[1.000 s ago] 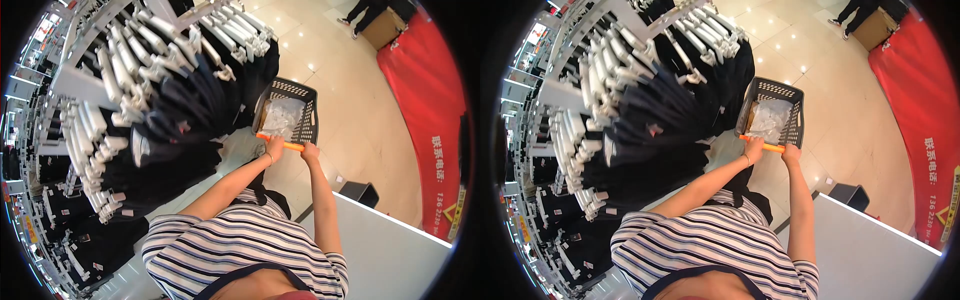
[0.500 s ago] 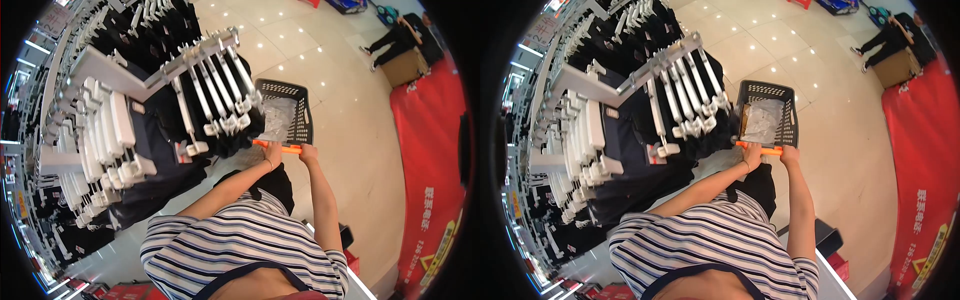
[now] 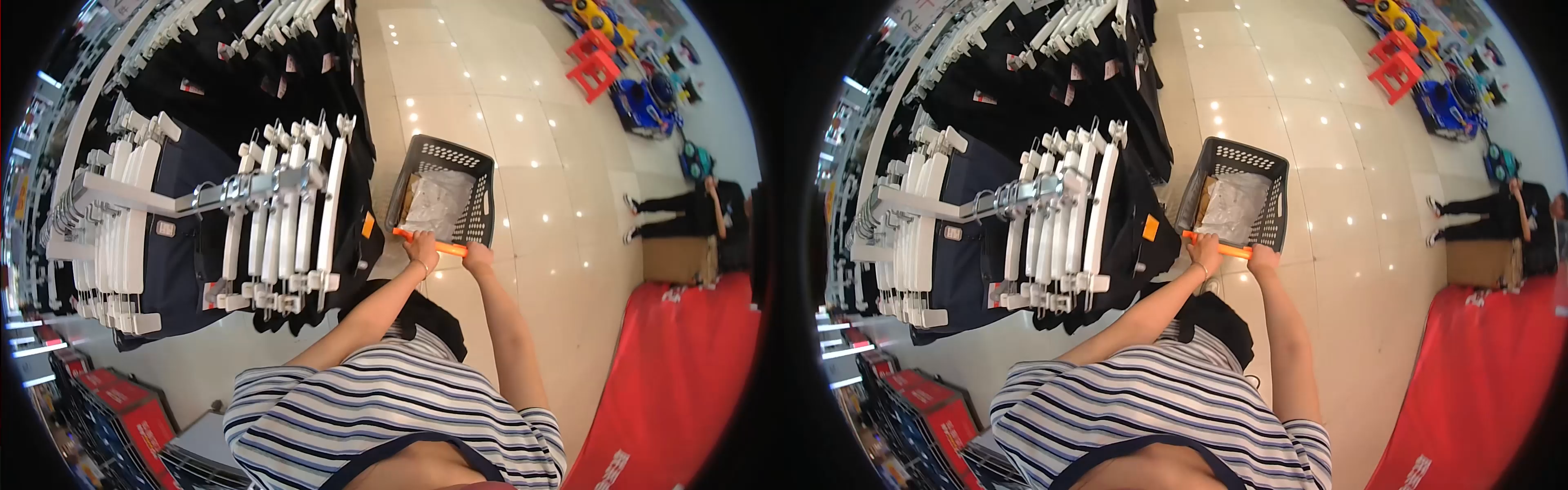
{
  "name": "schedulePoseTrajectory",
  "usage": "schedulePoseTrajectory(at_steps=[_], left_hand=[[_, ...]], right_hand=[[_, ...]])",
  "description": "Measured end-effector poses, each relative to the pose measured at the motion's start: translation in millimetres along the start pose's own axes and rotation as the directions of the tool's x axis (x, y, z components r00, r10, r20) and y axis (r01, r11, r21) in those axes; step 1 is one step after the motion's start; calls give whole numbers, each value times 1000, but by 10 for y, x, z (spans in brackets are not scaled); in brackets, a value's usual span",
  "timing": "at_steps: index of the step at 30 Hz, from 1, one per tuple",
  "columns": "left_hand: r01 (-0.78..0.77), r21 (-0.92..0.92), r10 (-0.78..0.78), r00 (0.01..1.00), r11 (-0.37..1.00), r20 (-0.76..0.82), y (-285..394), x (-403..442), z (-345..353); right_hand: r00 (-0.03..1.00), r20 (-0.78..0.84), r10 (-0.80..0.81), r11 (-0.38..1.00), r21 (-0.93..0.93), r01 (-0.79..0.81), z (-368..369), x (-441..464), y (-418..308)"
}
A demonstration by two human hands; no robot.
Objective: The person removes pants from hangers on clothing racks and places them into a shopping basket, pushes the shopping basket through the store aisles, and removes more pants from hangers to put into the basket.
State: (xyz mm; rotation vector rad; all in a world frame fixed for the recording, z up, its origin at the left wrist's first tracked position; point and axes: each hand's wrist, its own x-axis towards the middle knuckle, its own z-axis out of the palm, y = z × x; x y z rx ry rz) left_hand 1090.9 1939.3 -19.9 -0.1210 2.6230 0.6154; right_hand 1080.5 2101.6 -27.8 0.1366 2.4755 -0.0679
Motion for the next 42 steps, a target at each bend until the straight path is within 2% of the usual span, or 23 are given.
schedulePoseTrajectory(at_steps=[4, 7, 11, 15, 16, 19, 22, 25, 32, 35, 38, 41, 42], left_hand=[[21, -40, -22, 1000, 999, -10, 327, 394, 31], [39, -151, -45, 998, 988, -33, 466, 937, -26], [-41, -132, 43, 999, 990, 16, 494, 1572, -121], [-50, -129, 36, 994, 990, -104, 618, 2375, -239], [-28, -137, 23, 999, 990, -38, 639, 2573, -302], [-46, -196, 42, 999, 980, -22, 710, 3016, -404], [-5, -180, 15, 998, 984, 56, 746, 3657, -598], [-24, -132, 28, 999, 991, 33, 792, 4158, -572], [-3, -124, -1, 1000, 992, -26, 685, 5596, -1145], [2, -131, -11, 997, 991, -71, 546, 6252, -1355], [-7, -123, -12, 987, 992, -159, 441, 6944, -1483], [74, -123, -87, 991, 990, -103, 497, 7462, -1653], [62, -126, -80, 987, 990, -142, 465, 7674, -1714]], right_hand=[[1000, 19, -6, 1000, -25, 6, -255, 426, 248], [999, 4, -40, 998, -58, 40, -601, 1053, 296], [1000, -2, -20, 998, -63, 20, -891, 1619, 285], [995, -65, -81, 994, -85, 75, -1250, 2461, 256], [992, -52, -116, 990, -87, 111, -1376, 2641, 247], [990, -64, -122, 990, -81, 117, -1646, 3043, 233], [991, -48, -127, 990, -67, 124, -1984, 3638, 110], [990, -78, -119, 987, -114, 110, -2167, 4093, 102], [988, -93, -127, 988, -100, 118, -2612, 5574, -385], [976, -126, -178, 982, -90, 168, -2958, 6128, -673], [979, -65, -193, 978, -88, 187, -3331, 6670, -907], [981, -7, -193, 976, -101, 191, -3648, 7162, -1045], [980, -8, -200, 974, -107, 198, -3769, 7347, -1121]])
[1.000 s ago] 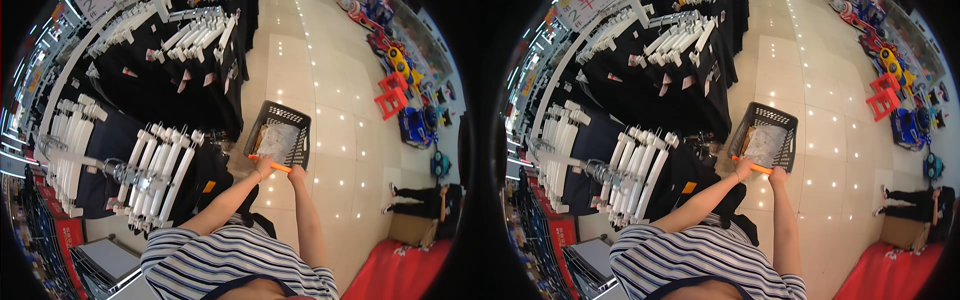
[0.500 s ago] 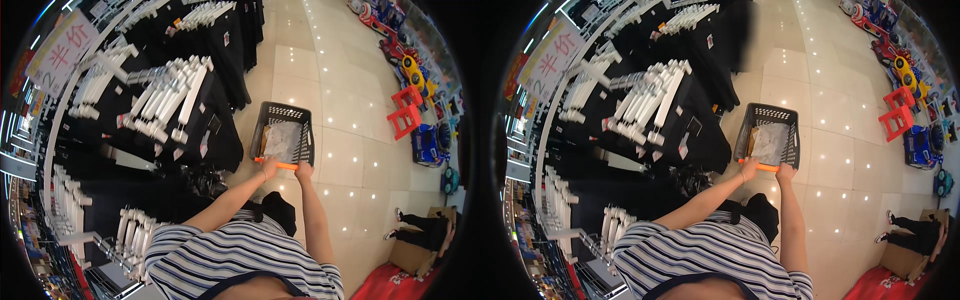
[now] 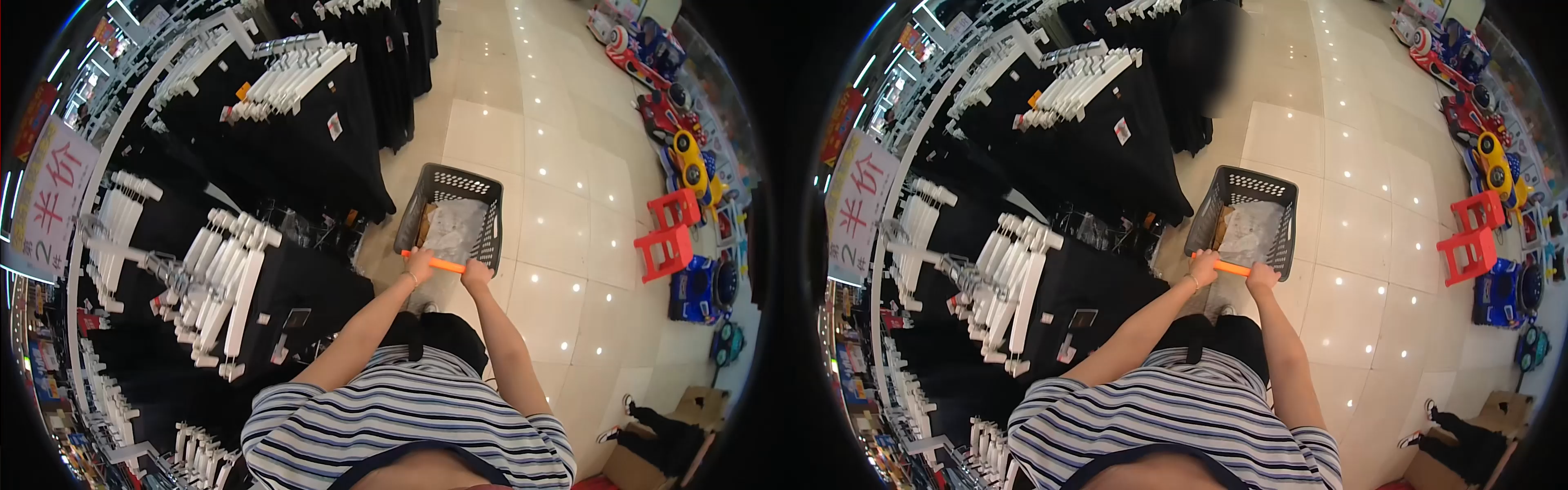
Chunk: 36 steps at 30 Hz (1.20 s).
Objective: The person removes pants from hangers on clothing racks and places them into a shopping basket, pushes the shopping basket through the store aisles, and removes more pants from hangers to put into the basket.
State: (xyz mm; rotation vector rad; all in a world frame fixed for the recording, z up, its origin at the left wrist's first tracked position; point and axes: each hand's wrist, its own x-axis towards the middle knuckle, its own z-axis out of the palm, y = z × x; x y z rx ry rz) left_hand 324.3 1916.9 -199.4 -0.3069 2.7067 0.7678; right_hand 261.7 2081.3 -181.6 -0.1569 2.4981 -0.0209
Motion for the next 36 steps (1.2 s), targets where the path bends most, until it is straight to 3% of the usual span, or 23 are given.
schedulePoseTrajectory(at_steps=[5, 11, 14, 17, 23, 30, 33, 36], left_hand=[[-2, -21, 1, 998, 1000, -65, 70, 912, -49], [43, -41, -41, 997, 998, 64, 112, 2150, -300], [-15, -33, 12, 997, 999, -82, 92, 2728, -390], [8, -71, -13, 997, 997, -80, 61, 3271, -415], [23, -71, -28, 997, 997, -67, 108, 4086, -661], [88, -83, -90, 996, 993, -13, 160, 4853, -898], [62, -234, -73, 997, 970, -38, 69, 5111, -911], [2, -319, -3, 1000, 948, -5, -39, 5350, -1017]], right_hand=[[999, -33, -23, 999, -25, 23, -352, 885, 2], [995, -90, -43, 999, -26, 41, -807, 2060, -77], [992, -107, -70, 996, -56, 64, -1037, 2649, -137], [994, -89, -63, 998, -17, 61, -1197, 3198, -174], [997, -23, -69, 996, -50, 68, -1605, 4038, -237], [988, -61, -141, 989, -55, 137, -1981, 4776, -343], [985, -28, -170, 983, -81, 167, -2058, 5087, -357], [973, 128, -190, 977, -75, 201, -2334, 5294, -440]])
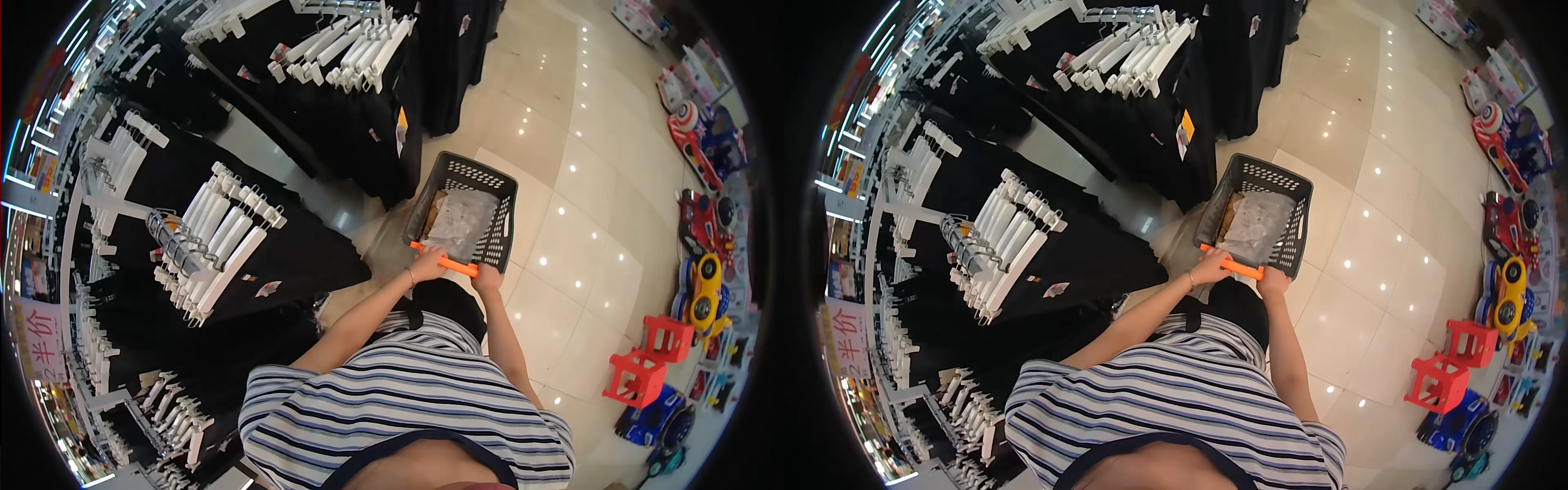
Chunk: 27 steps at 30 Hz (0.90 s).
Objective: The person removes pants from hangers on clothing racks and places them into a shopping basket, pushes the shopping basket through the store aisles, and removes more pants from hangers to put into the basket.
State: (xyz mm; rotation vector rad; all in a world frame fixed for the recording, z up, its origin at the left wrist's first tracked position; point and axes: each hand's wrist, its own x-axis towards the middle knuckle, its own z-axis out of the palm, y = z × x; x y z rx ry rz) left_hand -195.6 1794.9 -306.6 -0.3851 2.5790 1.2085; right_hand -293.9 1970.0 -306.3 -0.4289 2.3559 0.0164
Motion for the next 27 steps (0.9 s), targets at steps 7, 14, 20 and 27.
schedulePoseTrajectory(at_steps=[7, 14, 20, 27], left_hand=[[150, -548, -175, 984, 823, 7, -181, 280, -179], [376, -318, -471, 824, 870, -315, -56, 363, -1257], [184, -419, -419, 695, 889, -584, 111, 477, -2489], [141, -160, -213, 698, 977, -684, 326, 538, -3415]], right_hand=[[832, 306, -462, 886, 207, 416, -766, 497, -262], [654, -446, -611, 124, 762, 635, -2035, 592, -1922], [695, -588, -414, 58, 745, 665, -2582, 791, -3058], [776, -474, -416, 192, 788, 584, -2883, 947, -3361]])
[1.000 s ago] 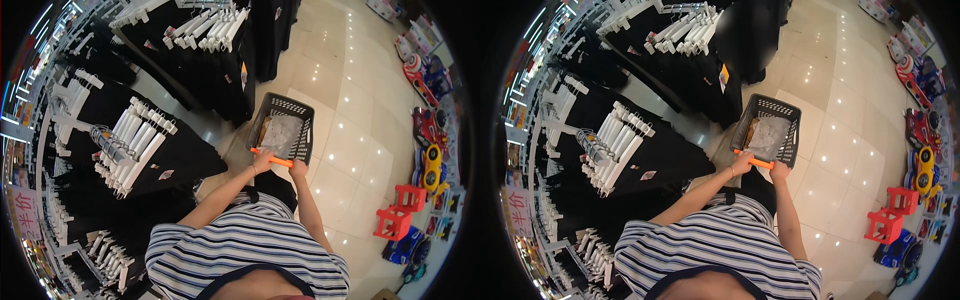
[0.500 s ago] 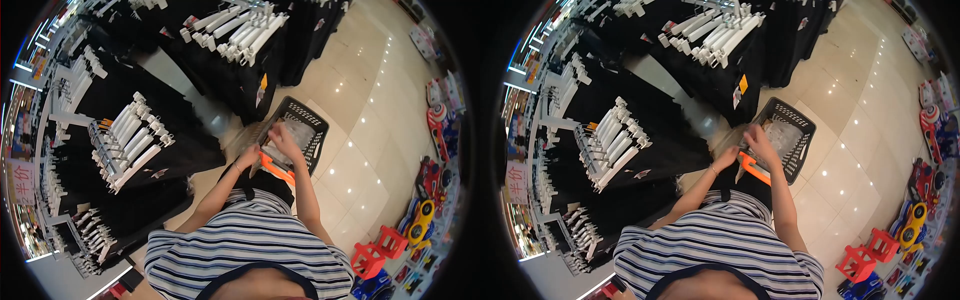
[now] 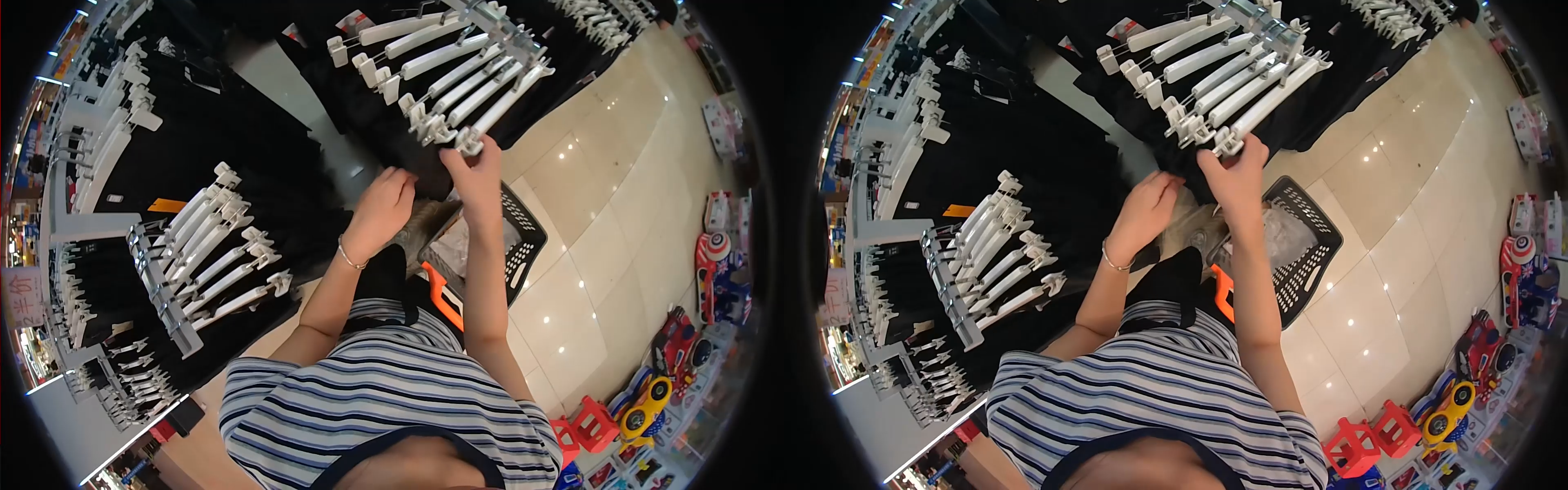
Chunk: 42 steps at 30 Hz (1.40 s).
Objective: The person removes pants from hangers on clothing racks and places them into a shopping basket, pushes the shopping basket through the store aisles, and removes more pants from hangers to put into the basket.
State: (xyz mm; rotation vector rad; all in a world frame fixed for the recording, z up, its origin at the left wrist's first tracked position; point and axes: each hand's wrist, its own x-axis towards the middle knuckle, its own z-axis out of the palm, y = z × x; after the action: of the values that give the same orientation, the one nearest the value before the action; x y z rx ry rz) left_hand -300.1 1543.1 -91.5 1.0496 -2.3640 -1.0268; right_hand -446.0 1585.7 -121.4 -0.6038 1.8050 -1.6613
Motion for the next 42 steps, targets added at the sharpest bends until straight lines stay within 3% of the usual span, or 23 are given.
schedulePoseTrajectory(at_steps=[2, 7, 9, 12, 15, 16, 18, 20, 22, 24, 26, 27, 28, 30, 31, 33, 35, 37, 39, 42], left_hand=[[85, 64, -89, 995, 994, 51, 71, 102, -124], [89, 155, -88, 996, 984, -12, -19, 199, -41], [133, 199, -121, 990, 971, -69, -49, 213, 41], [162, 36, -156, 980, 986, -121, -45, 248, 202], [274, 47, -278, 948, 961, 157, 11, 267, 211], [219, 8, -218, 967, 976, 132, -7, 254, 260], [106, -62, -101, 992, 992, 77, -69, 192, 382], [94, -54, -86, 987, 994, 134, -3, 175, 384], [71, -48, -63, 986, 996, 152, 38, 148, 392], [35, -44, -29, 991, 998, 132, 54, 112, 423], [26, -50, -22, 995, 998, 95, 49, 82, 451], [19, -53, -15, 997, 998, 74, 52, 76, 459], [24, -44, -22, 998, 999, 60, 68, 58, 455], [33, -28, -32, 999, 999, 26, 99, 39, 447], [36, -22, -35, 999, 999, 31, 104, 35, 449], [45, -10, -45, 998, 999, 45, 99, 16, 454], [31, 8, -31, 998, 999, 45, 92, -6, 492], [43, 26, -45, 995, 999, 86, 145, -9, 497], [82, 47, -89, 981, 996, 170, 260, -13, 468], [49, 54, -54, 993, 997, 103, 236, -76, 609]], right_hand=[[966, 108, 233, 923, 287, -255, -145, -68, -314], [979, 77, 191, 767, 610, -197, -704, -383, -395], [985, -110, 137, 863, 501, -64, -929, -530, -407], [992, -117, 48, 941, 338, -6, -1395, -789, -313], [955, -151, 257, 966, 82, -247, -1703, -1003, -229], [882, -299, 363, 931, 79, -357, -1585, -989, -275], [847, -323, 422, 876, -96, -473, -1795, -1073, 261], [850, -424, 313, 783, -392, -484, -2000, -1133, 1230], [796, -507, 331, 656, -483, -580, -2089, -1169, 2162], [555, -458, 695, 403, -391, -827, -2103, -1103, 2665], [501, -423, 755, 327, -419, -847, -2165, -1209, 3470], [443, -275, 854, 327, -379, -866, -2036, -1140, 3157], [484, -255, 837, 377, -374, -847, -1968, -1115, 3165], [712, -111, 693, 672, -259, -694, -1823, -962, 2960], [727, -94, 680, 657, -362, -661, -1779, -799, 2925], [868, -60, 494, 790, -387, -476, -1603, -478, 2628], [936, 42, 351, 936, -41, -349, -1224, -242, 1573], [961, 148, 233, 919, 288, -267, -900, -131, 510], [971, 241, 2, 840, 527, -132, -668, -49, 38], [987, 142, -76, 964, 265, 36, -326, -25, -351]])
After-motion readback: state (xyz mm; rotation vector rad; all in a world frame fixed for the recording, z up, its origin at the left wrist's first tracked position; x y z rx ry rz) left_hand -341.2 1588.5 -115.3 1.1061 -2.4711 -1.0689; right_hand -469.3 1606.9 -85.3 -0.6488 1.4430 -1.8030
